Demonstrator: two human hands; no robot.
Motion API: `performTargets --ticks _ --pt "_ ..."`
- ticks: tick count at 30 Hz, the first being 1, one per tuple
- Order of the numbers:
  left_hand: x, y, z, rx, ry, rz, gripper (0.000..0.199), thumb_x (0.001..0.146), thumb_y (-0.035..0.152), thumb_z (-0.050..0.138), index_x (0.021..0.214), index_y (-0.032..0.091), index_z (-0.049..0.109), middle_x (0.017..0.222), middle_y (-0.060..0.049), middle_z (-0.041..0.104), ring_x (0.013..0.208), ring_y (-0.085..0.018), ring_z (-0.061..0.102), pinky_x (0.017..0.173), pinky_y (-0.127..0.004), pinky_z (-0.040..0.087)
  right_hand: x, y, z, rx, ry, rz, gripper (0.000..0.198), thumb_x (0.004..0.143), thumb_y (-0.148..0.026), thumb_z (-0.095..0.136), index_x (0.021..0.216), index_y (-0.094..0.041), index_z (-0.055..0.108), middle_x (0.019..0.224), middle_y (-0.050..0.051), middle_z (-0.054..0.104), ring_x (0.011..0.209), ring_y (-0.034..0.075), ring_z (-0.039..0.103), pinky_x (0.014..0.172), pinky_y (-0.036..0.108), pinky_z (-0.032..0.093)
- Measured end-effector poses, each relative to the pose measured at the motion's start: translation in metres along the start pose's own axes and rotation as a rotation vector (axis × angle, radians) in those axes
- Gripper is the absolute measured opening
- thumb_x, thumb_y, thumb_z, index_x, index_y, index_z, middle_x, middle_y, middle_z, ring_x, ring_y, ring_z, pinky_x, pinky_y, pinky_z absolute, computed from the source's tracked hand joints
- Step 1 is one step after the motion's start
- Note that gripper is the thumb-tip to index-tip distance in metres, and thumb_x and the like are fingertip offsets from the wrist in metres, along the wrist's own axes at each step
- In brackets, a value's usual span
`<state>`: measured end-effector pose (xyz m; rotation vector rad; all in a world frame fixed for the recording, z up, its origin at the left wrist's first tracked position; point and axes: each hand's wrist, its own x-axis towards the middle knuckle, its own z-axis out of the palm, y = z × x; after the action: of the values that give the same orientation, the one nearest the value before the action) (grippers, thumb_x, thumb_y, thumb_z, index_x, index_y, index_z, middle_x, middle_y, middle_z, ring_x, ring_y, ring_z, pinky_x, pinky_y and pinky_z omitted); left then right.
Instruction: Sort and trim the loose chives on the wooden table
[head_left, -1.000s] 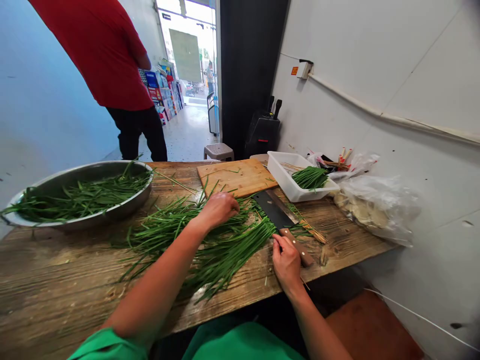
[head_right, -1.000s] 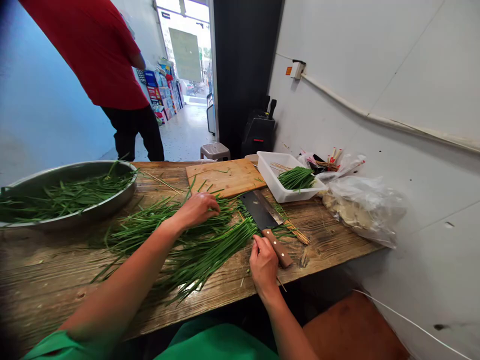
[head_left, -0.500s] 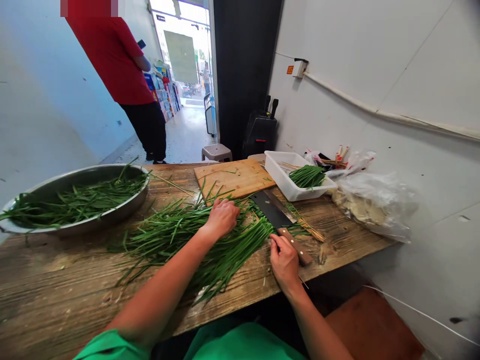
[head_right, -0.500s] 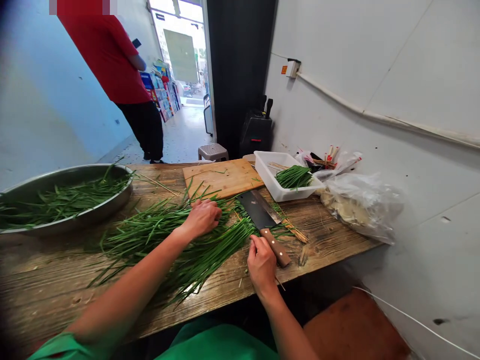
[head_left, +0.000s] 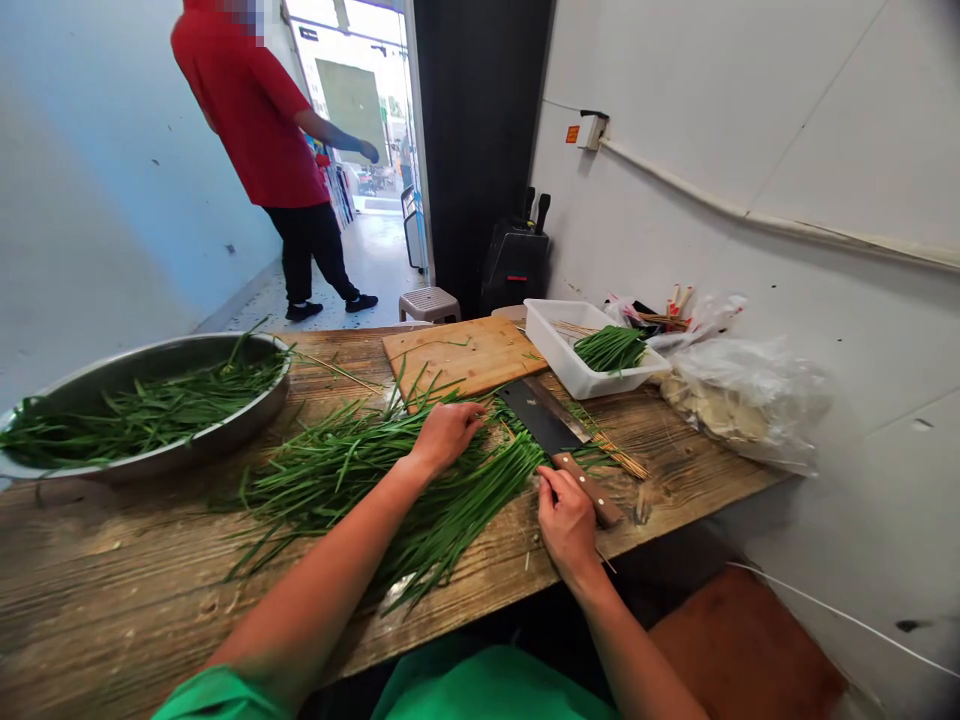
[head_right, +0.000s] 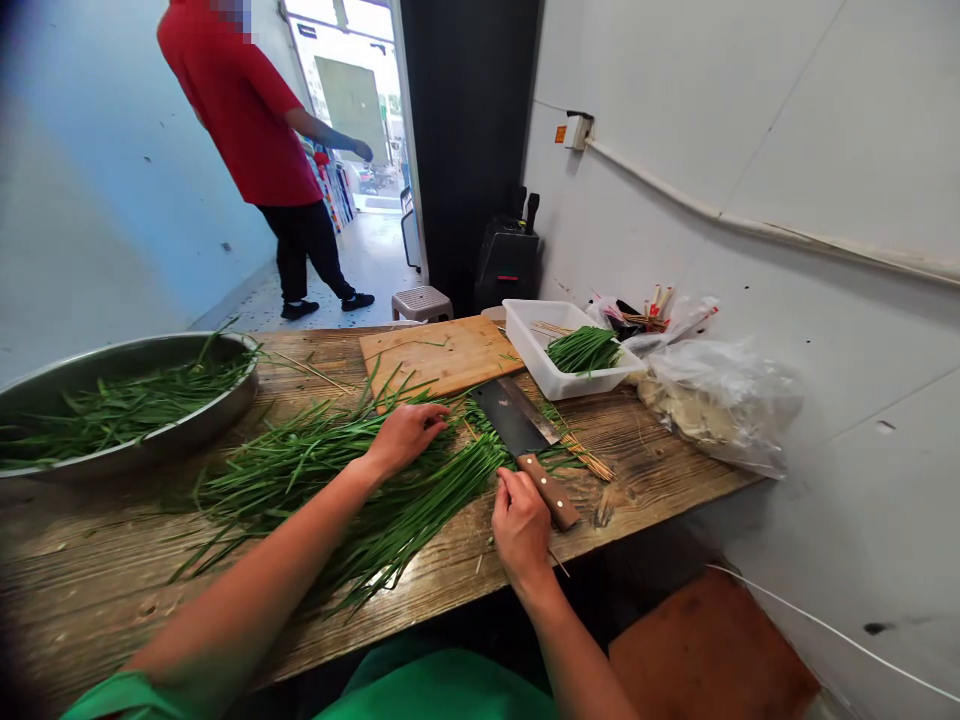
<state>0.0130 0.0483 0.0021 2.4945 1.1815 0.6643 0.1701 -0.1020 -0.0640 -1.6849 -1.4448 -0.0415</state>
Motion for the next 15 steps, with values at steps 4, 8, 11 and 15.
performTargets --ticks 4,8,11,15 --pt "-0.001 0.003 0.007 -0.193 0.028 -0.084 0.018 0.072 0.027 0.056 0.083 0.018 0.068 0.080 -0.002 0.069 0.073 -0.015 0.061 0.068 -0.023 0.042 0.000 -0.002 -0.001 0.002 -0.005 -0.004 0.028 0.086 -0.020 0.038 0.095 -0.016 0.064 0.081 0.006 0.063 0.075 0.015 0.059 0.070 0.026 0.046" --pt "-0.001 0.006 0.018 -0.372 0.080 -0.172 0.019 0.071 0.029 0.056 0.079 0.018 0.068 0.077 -0.001 0.069 0.070 -0.014 0.061 0.067 -0.023 0.043 0.000 -0.002 -0.001 -0.003 -0.029 0.007 0.028 0.086 -0.019 0.038 0.096 -0.016 0.064 0.082 0.006 0.063 0.076 0.016 0.059 0.070 0.026 0.046" --pt "-0.001 0.006 0.026 -0.481 0.121 -0.222 0.020 0.069 0.031 0.057 0.079 0.017 0.068 0.075 -0.001 0.069 0.068 -0.014 0.061 0.064 -0.023 0.043 0.000 -0.001 -0.001 -0.005 -0.040 0.013 0.028 0.086 -0.019 0.038 0.097 -0.016 0.064 0.083 0.006 0.063 0.077 0.016 0.059 0.071 0.025 0.046" --pt "0.001 0.004 0.030 -0.553 0.137 -0.222 0.021 0.068 0.032 0.058 0.076 0.016 0.067 0.072 -0.002 0.068 0.066 -0.014 0.059 0.062 -0.022 0.043 0.000 0.000 0.000 -0.007 -0.032 0.004 0.028 0.086 -0.019 0.038 0.096 -0.016 0.064 0.083 0.006 0.063 0.076 0.016 0.059 0.071 0.026 0.046"
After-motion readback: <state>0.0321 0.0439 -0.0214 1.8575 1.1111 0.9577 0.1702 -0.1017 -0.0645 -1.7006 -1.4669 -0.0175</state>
